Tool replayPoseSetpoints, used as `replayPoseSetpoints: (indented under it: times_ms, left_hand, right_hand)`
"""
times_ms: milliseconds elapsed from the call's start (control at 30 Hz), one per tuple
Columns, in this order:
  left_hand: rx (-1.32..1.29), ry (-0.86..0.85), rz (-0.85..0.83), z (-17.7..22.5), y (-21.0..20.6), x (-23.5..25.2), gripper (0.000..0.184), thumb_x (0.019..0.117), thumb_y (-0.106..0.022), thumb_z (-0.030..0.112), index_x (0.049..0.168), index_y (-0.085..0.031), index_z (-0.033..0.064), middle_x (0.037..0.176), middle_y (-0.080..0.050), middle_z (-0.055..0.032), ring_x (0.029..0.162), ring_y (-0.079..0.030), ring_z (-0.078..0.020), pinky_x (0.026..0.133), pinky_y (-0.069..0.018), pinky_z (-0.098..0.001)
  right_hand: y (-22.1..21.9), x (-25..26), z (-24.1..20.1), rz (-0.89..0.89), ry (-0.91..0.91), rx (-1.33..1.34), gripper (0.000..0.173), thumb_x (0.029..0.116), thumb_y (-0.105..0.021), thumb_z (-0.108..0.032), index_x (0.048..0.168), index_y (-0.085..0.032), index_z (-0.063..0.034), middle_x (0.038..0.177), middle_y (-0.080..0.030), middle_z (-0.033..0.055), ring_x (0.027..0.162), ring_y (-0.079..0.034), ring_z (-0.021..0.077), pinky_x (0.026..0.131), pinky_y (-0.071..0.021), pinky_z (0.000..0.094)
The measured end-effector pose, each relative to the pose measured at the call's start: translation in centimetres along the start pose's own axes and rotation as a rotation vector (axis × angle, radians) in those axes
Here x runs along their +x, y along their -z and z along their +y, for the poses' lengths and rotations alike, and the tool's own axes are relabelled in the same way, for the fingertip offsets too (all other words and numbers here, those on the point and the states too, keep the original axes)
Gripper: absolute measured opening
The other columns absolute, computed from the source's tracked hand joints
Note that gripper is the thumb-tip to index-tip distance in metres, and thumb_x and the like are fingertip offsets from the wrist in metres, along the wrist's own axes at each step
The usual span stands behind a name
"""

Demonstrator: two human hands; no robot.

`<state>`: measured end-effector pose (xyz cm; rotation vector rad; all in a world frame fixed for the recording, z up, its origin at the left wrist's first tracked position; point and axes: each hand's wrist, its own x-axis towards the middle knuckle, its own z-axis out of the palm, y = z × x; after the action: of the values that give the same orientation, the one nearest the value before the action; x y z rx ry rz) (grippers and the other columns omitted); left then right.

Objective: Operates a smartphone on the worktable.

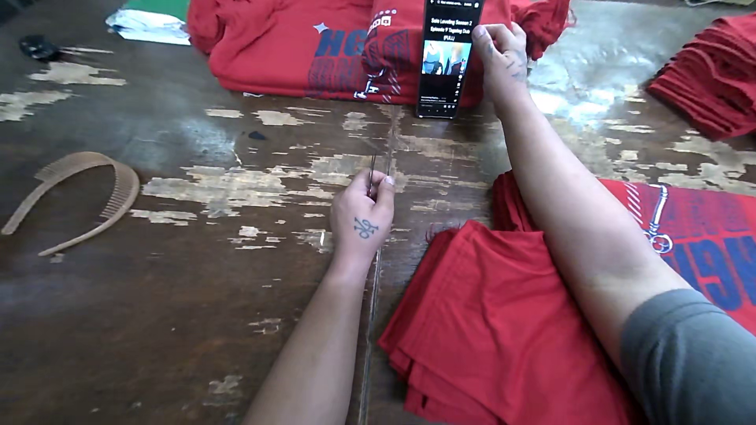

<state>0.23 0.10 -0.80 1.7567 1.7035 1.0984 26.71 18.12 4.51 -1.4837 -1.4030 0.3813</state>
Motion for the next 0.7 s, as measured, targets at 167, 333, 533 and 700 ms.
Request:
replayPoseSetpoints:
  times_ms: [167,333,533,700]
  left_hand:
    - [0.007,-0.007,-0.002,-0.1,0.0,0.0,0.021,0.1015,-0.056,0.032,0.101,-0.07,0.0166,0.068,-0.059,0.005,0.058,-0.055,-0.0093,0.056,-0.0455,-0.0355]
    - [0.014,0.002,0.003,0.1,0.1,0.0,0.021,0.1012,-0.056,0.031,0.101,-0.07,0.0163,0.067,-0.058,0.0047,0.057,-0.054,-0.0091,0.056,-0.0443,-0.0351]
    - [-0.043,0.013,0.001,0.3,0.0,0.0,0.019,0.1013,-0.058,0.026,0.103,-0.069,0.0107,0.074,-0.065,-0.0011,0.064,-0.061,-0.0135,0.062,-0.051,-0.0393]
    - [-0.071,0.09,-0.106,1.3,0.8,0.2,0.027,0.1029,-0.059,0.025,0.112,-0.072,0.0032,0.095,-0.074,-0.0118,0.087,-0.072,-0.0227,0.083,-0.0583,-0.0464]
  right_hand:
    - [-0.1,0.0,0.0,0.01,0.006,0.006,0.036,0.1005,-0.058,-0.045,0.121,-0.072,-0.0189,0.155,-0.042,0.0222,0.145,-0.039,0.0325,0.116,-0.0374,0.0447]
    - [-0.1,0.1,0.0,0.007,0.006,0.003,0.035,0.1005,-0.058,-0.045,0.12,-0.072,-0.0197,0.155,-0.042,0.0212,0.145,-0.04,0.031,0.115,-0.0372,0.0446]
    - [0.4,0.2,0.4,-0.013,0.015,-0.054,0.043,0.1003,-0.055,-0.051,0.124,-0.071,-0.0192,0.154,-0.043,0.0217,0.146,-0.039,0.0339,0.116,-0.0369,0.0478]
    - [1.8,-0.8,1.3,-0.129,0.205,-0.107,0.054,0.1041,-0.046,-0.055,0.135,-0.065,-0.0146,0.155,-0.042,0.025,0.144,-0.041,0.0361,0.115,-0.0376,0.0551]
